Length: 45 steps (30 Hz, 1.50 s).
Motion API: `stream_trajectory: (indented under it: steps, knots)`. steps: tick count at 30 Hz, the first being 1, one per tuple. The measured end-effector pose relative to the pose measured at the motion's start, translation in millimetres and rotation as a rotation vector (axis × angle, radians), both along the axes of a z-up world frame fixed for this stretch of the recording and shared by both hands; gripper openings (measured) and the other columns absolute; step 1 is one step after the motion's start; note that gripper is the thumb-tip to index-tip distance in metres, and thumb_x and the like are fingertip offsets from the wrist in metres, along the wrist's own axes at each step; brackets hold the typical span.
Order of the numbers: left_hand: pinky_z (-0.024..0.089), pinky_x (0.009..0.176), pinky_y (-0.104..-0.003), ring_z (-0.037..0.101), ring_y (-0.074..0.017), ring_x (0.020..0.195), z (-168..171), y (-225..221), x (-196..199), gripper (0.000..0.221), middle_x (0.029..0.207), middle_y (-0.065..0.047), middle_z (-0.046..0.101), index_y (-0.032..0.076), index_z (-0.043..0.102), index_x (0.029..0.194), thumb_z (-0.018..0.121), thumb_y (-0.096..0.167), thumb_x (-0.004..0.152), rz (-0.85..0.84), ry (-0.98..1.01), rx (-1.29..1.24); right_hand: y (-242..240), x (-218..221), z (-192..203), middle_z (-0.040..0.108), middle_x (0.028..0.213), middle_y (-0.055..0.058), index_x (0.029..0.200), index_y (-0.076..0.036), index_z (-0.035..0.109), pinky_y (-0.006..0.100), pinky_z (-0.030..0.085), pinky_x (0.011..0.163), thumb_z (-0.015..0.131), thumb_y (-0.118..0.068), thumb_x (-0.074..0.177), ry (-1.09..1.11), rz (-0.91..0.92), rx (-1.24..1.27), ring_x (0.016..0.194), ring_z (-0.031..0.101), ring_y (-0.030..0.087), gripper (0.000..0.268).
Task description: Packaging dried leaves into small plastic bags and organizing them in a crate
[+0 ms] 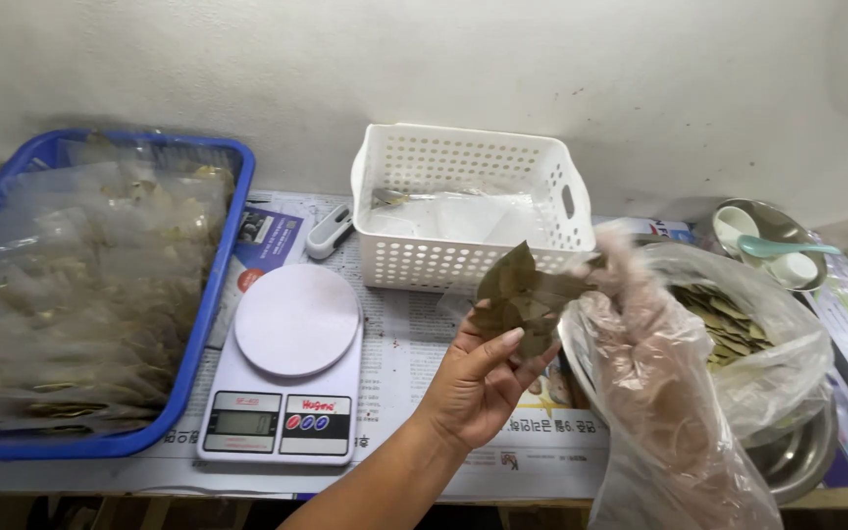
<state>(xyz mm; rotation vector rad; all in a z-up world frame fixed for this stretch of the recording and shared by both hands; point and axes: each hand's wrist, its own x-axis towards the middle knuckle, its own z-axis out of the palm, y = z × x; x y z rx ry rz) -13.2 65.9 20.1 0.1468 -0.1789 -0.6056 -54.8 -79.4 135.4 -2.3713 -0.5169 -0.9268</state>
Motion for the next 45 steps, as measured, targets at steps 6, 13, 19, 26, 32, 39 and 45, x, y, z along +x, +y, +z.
stream_trajectory:
  steps: [6,13,19,26,32,39,45]
  knots:
    - [0.062,0.084,-0.018,0.069,-0.0287,0.115,-3.5,42.6,1.9,0.048,0.131,-0.020,0.067,0.012,0.060,0.133,0.058,-0.012,0.092,0.027,0.067,-0.012,39.7,9.1,-7.5,0.067,0.120,0.012,0.135,-0.008,0.057,0.023,0.060,0.083,0.064,-0.001,0.090,0.079,0.172,0.075,0.095,0.068,0.018,0.047]
    - [0.055,0.110,-0.041,0.067,-0.0265,0.119,-7.3,96.8,4.6,0.040,0.127,-0.016,0.070,0.004,0.062,0.126,0.065,-0.011,0.089,0.200,0.041,0.027,90.2,27.8,-11.5,0.056,0.117,0.015,0.154,-0.021,0.035,0.031,0.060,0.083,0.071,-0.012,0.084,0.292,0.342,0.587,0.098,0.061,0.024,0.078]
    - [0.051,0.099,-0.037,0.061,-0.0242,0.107,7.2,153.1,-8.8,0.060,0.123,-0.015,0.059,0.006,0.049,0.142,0.060,-0.011,0.085,0.419,0.184,0.265,132.5,69.0,-36.3,0.073,0.095,0.012,0.102,-0.001,0.068,0.025,0.057,0.077,0.065,-0.006,0.087,0.629,0.590,0.813,0.084,0.068,0.017,0.016]
    - [0.052,0.098,-0.049,0.063,-0.0356,0.116,-39.6,239.6,-82.4,0.052,0.120,-0.024,0.059,-0.003,0.046,0.136,0.048,-0.011,0.085,0.603,-0.144,0.437,197.7,100.7,-33.5,0.073,0.095,0.013,0.103,-0.001,0.068,0.031,0.062,0.082,0.057,-0.002,0.086,0.752,0.301,0.544,0.086,0.071,0.022,0.020]
    - [0.051,0.102,-0.048,0.064,-0.0331,0.110,-27.0,263.4,-106.0,0.029,0.103,-0.018,0.065,-0.002,0.057,0.111,0.052,-0.017,0.088,0.942,-0.475,0.617,219.1,121.4,-59.4,0.074,0.108,0.021,0.131,0.001,0.052,0.033,0.069,0.066,0.059,-0.006,0.092,0.574,0.155,0.237,0.087,0.077,0.029,0.040]
    - [0.057,0.103,-0.047,0.065,-0.0279,0.106,-14.1,271.4,-102.9,0.032,0.103,-0.015,0.066,0.004,0.057,0.111,0.052,-0.013,0.084,1.234,-0.535,0.826,184.0,116.9,-109.4,0.075,0.088,0.014,0.108,0.013,0.067,0.022,0.055,0.048,0.053,0.007,0.102,-0.540,0.107,-0.122,0.053,0.058,0.010,0.016]
    - [0.055,0.107,-0.050,0.064,-0.0320,0.113,-7.8,266.3,-96.2,0.031,0.109,-0.016,0.063,0.005,0.055,0.115,0.053,-0.010,0.087,1.288,-0.544,0.838,178.7,89.8,-94.4,0.068,0.079,0.006,0.095,0.000,0.069,0.027,0.057,0.056,0.061,0.008,0.087,-0.058,-0.006,-0.076,0.062,0.062,0.015,0.013]
